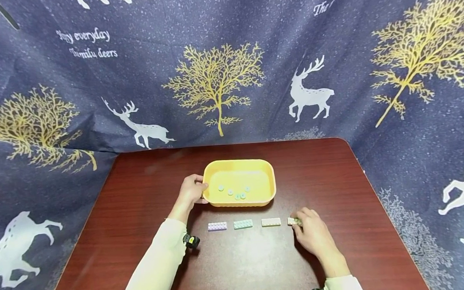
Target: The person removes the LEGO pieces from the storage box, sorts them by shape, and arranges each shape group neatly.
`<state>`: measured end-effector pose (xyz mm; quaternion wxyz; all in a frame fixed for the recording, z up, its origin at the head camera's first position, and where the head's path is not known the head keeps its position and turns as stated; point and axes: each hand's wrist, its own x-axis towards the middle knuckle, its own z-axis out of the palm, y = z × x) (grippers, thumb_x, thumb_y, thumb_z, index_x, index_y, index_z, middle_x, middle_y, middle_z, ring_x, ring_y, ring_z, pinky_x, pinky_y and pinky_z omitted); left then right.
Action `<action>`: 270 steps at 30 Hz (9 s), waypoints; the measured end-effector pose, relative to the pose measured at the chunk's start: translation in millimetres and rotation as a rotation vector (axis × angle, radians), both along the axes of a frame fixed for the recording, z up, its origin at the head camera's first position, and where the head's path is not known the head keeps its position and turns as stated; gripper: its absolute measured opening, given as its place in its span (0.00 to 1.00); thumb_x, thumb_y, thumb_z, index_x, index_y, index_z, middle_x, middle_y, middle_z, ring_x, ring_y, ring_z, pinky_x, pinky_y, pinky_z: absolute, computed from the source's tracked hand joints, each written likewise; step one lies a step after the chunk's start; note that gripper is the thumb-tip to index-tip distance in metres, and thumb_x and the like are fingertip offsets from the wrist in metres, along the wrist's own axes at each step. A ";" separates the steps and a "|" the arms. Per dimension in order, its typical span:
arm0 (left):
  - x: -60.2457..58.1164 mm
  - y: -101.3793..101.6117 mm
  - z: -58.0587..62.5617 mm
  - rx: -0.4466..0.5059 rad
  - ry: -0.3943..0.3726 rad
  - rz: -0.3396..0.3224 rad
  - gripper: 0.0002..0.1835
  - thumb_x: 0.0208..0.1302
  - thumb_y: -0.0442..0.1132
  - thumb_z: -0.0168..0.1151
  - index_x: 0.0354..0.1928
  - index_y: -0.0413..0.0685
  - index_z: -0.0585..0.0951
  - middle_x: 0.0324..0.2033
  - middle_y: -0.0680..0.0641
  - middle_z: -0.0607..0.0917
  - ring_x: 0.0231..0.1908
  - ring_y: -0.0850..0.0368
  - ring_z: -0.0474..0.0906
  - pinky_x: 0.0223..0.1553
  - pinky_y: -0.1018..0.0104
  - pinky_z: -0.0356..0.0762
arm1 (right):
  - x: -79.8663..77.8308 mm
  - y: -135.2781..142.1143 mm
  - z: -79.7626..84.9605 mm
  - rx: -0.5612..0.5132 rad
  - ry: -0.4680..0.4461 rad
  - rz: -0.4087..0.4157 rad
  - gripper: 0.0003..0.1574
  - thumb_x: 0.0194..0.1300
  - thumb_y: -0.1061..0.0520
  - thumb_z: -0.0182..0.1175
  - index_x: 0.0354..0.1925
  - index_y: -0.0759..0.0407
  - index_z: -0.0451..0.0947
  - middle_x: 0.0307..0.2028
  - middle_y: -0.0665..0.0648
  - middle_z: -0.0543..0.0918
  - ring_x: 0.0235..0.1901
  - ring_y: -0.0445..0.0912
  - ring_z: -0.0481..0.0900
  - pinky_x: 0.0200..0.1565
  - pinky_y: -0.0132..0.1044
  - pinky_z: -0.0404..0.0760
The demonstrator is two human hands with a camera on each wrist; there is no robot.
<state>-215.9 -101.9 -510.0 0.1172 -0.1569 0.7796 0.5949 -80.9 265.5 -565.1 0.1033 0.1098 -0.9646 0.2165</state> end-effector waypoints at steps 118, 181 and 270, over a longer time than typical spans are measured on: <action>-1.8 -1.5 -3.5 0.010 -0.023 0.008 0.15 0.69 0.27 0.61 0.56 0.32 0.77 0.39 0.36 0.82 0.32 0.39 0.88 0.23 0.57 0.93 | -133.4 -116.1 40.0 0.093 -0.121 0.313 0.20 0.57 0.61 0.71 0.50 0.60 0.83 0.44 0.57 0.83 0.42 0.51 0.81 0.50 0.50 0.87; -0.6 0.3 1.0 -0.018 -0.011 0.005 0.14 0.69 0.27 0.61 0.55 0.32 0.77 0.39 0.35 0.82 0.30 0.42 0.88 0.23 0.59 0.92 | -144.7 -116.4 46.0 0.093 -0.090 0.352 0.09 0.59 0.63 0.72 0.40 0.63 0.87 0.39 0.59 0.84 0.41 0.55 0.85 0.50 0.49 0.89; -1.1 -0.1 3.0 -0.008 -0.017 -0.008 0.11 0.68 0.27 0.62 0.50 0.30 0.77 0.41 0.29 0.83 0.28 0.43 0.88 0.23 0.61 0.92 | -32.0 -169.2 40.9 -0.064 -0.005 0.459 0.12 0.60 0.55 0.75 0.43 0.50 0.85 0.41 0.46 0.80 0.39 0.40 0.81 0.46 0.39 0.89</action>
